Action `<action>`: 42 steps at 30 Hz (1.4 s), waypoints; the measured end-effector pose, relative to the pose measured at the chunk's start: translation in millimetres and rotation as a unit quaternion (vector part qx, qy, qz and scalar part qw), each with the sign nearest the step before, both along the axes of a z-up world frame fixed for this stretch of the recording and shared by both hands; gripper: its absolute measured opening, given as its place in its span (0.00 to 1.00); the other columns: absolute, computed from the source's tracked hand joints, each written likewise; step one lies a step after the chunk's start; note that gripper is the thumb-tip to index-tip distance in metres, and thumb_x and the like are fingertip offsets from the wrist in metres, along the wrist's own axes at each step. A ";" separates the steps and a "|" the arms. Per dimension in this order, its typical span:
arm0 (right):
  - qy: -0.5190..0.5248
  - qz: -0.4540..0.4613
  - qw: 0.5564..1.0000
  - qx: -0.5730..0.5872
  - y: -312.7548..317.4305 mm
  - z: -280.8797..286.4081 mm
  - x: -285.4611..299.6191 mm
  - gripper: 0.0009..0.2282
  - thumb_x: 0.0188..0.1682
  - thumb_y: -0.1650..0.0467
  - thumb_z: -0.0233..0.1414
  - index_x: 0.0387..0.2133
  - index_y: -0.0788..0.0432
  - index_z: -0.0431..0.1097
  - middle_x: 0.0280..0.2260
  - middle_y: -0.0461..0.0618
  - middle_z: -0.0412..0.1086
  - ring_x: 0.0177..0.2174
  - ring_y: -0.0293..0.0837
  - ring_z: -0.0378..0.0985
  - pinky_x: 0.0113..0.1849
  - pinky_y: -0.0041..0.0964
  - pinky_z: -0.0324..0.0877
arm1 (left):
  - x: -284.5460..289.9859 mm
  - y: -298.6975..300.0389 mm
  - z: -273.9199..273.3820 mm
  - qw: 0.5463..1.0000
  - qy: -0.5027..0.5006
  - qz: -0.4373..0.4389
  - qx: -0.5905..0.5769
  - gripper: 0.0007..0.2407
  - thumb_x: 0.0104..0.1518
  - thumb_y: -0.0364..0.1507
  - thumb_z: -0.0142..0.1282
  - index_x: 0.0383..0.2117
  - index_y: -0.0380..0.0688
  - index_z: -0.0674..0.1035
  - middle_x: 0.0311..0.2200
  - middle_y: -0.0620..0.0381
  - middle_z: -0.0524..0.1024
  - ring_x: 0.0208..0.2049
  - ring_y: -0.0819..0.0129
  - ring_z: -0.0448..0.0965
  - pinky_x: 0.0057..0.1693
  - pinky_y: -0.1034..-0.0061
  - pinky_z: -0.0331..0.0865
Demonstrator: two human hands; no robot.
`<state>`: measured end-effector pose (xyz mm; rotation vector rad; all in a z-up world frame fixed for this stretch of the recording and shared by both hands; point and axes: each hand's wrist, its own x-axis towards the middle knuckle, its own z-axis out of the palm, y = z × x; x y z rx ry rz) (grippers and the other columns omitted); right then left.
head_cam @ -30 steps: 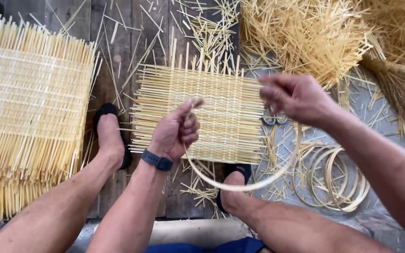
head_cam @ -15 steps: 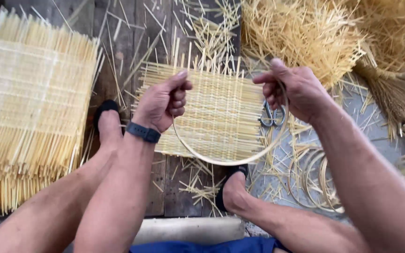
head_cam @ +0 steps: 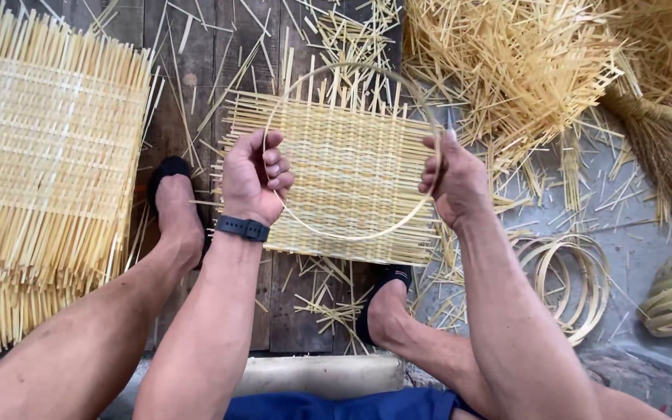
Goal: The person sits on a low stool in a bamboo craft workshop and assembles round woven bamboo trays. They trim excess bamboo strips with scissors, press a woven bamboo mat over a wooden dome mold, and fit a bamboo rim hoop around the mat edge, working on one tray after another.
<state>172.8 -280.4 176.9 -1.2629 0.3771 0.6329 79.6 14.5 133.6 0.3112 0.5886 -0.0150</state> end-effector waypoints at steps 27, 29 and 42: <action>-0.250 0.035 0.808 -0.533 -7.2 -136.4 -34.8 0.10 0.38 0.71 0.67 0.34 0.57 0.82 0.31 0.56 0.79 0.32 0.46 0.82 0.40 0.38 0.75 | -4.3 27.1 -97.1 0.604 0.232 -0.252 0.720 0.10 0.43 0.34 0.76 0.29 0.48 0.88 0.27 0.56 0.85 0.28 0.68 0.85 0.44 0.75 0.77; -0.191 0.033 0.831 -0.522 -6.8 -133.9 -30.5 0.11 0.39 0.70 0.66 0.36 0.54 0.82 0.32 0.54 0.80 0.32 0.43 0.84 0.41 0.35 0.76 | -0.3 28.8 -102.1 0.609 0.241 -0.253 0.712 0.10 0.41 0.34 0.77 0.28 0.48 0.88 0.26 0.56 0.84 0.28 0.68 0.84 0.43 0.75 0.76; -0.137 0.027 0.880 -0.454 -14.0 -134.5 -37.2 0.12 0.41 0.70 0.66 0.38 0.57 0.81 0.33 0.50 0.81 0.32 0.37 0.82 0.40 0.31 0.75 | -7.1 22.2 -109.7 0.633 0.296 -0.242 0.673 0.08 0.42 0.32 0.75 0.27 0.51 0.88 0.24 0.58 0.84 0.26 0.70 0.84 0.40 0.74 0.76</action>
